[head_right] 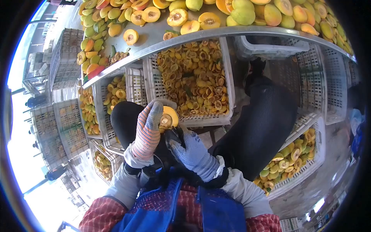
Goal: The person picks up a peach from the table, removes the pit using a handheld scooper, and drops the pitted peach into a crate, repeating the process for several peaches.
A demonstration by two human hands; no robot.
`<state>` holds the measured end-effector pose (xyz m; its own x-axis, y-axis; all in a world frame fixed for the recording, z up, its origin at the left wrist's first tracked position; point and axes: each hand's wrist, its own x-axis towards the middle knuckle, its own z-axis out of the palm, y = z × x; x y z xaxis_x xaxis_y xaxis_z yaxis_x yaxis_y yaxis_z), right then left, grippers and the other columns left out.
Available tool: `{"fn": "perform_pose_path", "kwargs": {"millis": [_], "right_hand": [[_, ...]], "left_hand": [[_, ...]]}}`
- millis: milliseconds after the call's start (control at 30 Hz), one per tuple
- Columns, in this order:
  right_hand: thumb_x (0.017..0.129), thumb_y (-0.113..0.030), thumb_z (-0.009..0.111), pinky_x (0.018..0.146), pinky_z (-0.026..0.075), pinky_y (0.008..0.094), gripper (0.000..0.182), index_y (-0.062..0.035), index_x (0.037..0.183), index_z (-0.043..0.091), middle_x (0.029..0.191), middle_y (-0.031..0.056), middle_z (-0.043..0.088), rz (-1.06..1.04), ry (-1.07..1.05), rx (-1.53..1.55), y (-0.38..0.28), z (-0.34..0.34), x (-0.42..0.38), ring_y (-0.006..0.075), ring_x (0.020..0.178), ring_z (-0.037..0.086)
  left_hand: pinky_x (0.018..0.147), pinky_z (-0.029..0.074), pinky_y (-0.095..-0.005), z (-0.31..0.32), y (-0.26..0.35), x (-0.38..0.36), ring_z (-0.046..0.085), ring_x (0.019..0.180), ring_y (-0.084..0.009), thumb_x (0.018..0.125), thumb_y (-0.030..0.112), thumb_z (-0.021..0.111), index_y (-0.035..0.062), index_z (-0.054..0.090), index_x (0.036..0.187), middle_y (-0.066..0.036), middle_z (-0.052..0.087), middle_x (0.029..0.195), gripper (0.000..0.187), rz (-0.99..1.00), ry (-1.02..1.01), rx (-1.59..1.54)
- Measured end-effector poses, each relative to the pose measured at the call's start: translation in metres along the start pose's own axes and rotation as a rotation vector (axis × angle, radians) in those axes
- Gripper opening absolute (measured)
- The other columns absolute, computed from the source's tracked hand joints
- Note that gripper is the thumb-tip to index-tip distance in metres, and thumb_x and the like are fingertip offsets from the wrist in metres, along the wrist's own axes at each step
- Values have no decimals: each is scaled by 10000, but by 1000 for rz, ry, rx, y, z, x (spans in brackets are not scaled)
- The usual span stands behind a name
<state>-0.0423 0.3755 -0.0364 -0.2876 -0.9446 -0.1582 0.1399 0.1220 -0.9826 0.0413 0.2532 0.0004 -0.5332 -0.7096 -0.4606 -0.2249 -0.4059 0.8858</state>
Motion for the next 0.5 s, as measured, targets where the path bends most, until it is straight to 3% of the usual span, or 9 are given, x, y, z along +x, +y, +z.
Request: {"fn": "perform_pose_path", "kwargs": {"millis": [167,267,333,400,500], "right_hand": [[848,-190,565,740,479,390,371,29,1145,531,933,191,633,28,-38,80,10,4,-10,327,846,625],[843,-199,566,749,476,397,393,38,1154,524,951,204,629,76,-17,140,15,8,-17,338,862,621],[844,-200,562,754,472,406,407,43,1166,514,967,213,624,90,31,183,14,13,-22,348,874,615],[882,-159,542,814,457,349,485,65,1288,398,1081,180,558,-125,57,-9,14,13,-23,254,919,564],[906,-118,521,872,434,311,529,73,1359,324,1147,153,515,-224,51,-210,17,13,-25,196,973,523]], "left_hand": [[721,420,-234,-7,1,-4,492,782,-87,972,283,464,13,614,980,-16,572,824,308,-127,-77,73],[710,416,-231,-2,-2,-10,488,768,-77,973,303,462,22,616,979,-12,570,802,320,0,-45,142],[706,413,-228,13,-2,-18,489,758,-76,976,313,458,23,617,982,-12,572,796,330,50,71,4],[704,412,-227,21,-3,-24,492,752,-77,977,321,457,22,616,983,-14,575,793,338,99,151,-56],[705,415,-226,22,-7,-28,501,752,-82,978,322,457,18,615,982,-18,583,796,343,165,197,-21]]}}
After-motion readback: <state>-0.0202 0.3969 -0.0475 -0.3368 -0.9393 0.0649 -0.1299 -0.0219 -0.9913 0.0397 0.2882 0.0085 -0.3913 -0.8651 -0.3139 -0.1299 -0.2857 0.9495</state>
